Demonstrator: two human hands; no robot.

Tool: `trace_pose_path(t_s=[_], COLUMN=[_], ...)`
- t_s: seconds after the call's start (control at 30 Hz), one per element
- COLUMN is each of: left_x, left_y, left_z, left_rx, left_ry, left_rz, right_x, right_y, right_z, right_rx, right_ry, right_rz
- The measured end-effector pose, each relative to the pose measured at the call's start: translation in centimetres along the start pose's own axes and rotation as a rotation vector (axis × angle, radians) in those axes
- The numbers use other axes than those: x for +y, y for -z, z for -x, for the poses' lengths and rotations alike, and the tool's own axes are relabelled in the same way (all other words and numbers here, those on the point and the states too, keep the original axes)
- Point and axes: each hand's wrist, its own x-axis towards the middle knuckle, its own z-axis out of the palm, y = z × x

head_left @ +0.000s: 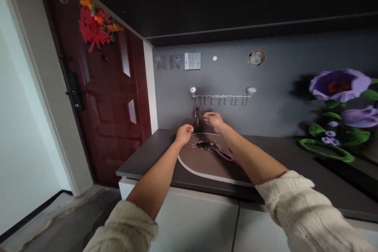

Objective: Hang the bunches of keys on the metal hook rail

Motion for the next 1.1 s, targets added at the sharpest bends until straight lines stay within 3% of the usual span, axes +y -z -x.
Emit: trace_pose_path(t_s=[0.13,0.27,0.43,0.6,0.8,1.1], left_x=[0.6,0.9,0.8,0.5,-0.3,-0.3], left_y=[0.2,0.1,-0.2,-0.8,-1.6,-1.8], left_z=[0.8,1.4,1.6,1.3,0.7,0.7], left_rx=[-0.128,-0.226,-0.269,-0.274,-0.293,-0.301], left_ry=[0.023,-0.004,-0.058,-0.080,-0.038,0.034], left_rz=[-0.023,-0.111,-0.190,-0.231,-0.188,-0.108], right_x=[0.7,2.9,5.5,5.8,6.3,6.8], right_y=[1.2,2.1,3.0,3.6,3.6,3.3], right_z=[2.1,3.6,4.2,4.0,3.3,2.9], right_rx=[-0.057,-0.107,-0.054,0.008,-0.081,-0.093], right_ry=[0.001,0.063,0.199,0.334,0.290,0.219], right_rz=[0.023,0.085,0.345,0.610,0.843,0.764])
